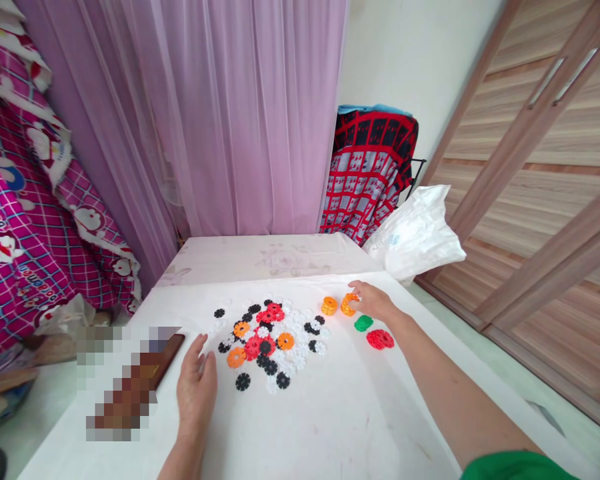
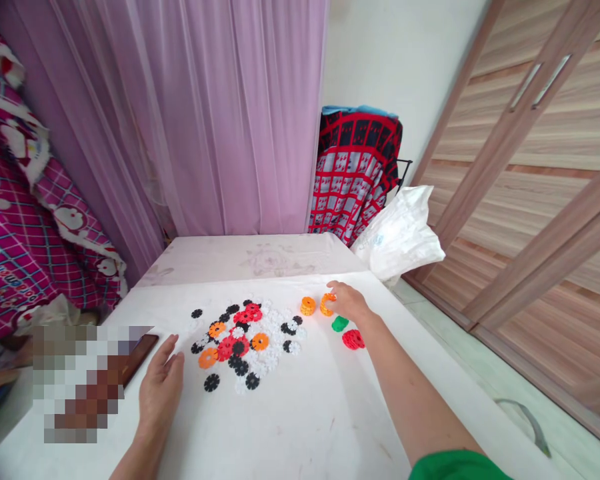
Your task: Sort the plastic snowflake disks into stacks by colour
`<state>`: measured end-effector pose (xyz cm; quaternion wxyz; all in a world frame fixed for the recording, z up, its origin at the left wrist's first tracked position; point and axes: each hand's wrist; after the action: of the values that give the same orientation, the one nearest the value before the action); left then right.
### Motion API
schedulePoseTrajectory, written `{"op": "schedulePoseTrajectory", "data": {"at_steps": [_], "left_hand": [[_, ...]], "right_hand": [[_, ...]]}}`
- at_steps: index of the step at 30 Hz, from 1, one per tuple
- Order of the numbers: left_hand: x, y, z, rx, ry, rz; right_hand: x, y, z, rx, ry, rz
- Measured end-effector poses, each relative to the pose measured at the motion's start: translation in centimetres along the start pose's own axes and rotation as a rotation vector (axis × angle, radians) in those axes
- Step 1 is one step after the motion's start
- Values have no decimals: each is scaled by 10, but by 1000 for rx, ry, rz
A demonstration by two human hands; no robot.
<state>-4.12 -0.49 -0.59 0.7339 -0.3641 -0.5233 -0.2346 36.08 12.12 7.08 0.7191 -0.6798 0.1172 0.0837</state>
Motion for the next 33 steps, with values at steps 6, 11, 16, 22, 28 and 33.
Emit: {"op": "schedulePoseTrajectory", "data": {"at_steps": [6, 11, 16, 22, 28, 33], "left_hand": [[3, -1, 0, -8, -19, 6], [3, 0, -1, -2, -4, 10], [-1, 2, -1, 33, 53, -25], [-3, 2, 0, 40, 69, -31], [-6, 4, 0, 42, 77, -44], [-5, 6, -1, 33, 46, -71]], "right_hand": [[-3, 0, -2, -36, 6, -46], [-10, -6, -9, 3, -8, -50], [-55, 5, -23, 105, -143, 58], [-166, 47, -47, -76, -446, 163], [-240, 78, -56, -127, -378, 10], [-263, 86, -55, -186, -381, -91]]}}
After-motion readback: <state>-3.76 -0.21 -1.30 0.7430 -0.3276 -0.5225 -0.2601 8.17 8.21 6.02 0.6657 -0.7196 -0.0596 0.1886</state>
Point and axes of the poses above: each hand's wrist, its own z-axis towards the middle knuckle, its own y-axis out of the palm, x = y × z, and after that the axes turned 2 degrees about y, right-handed
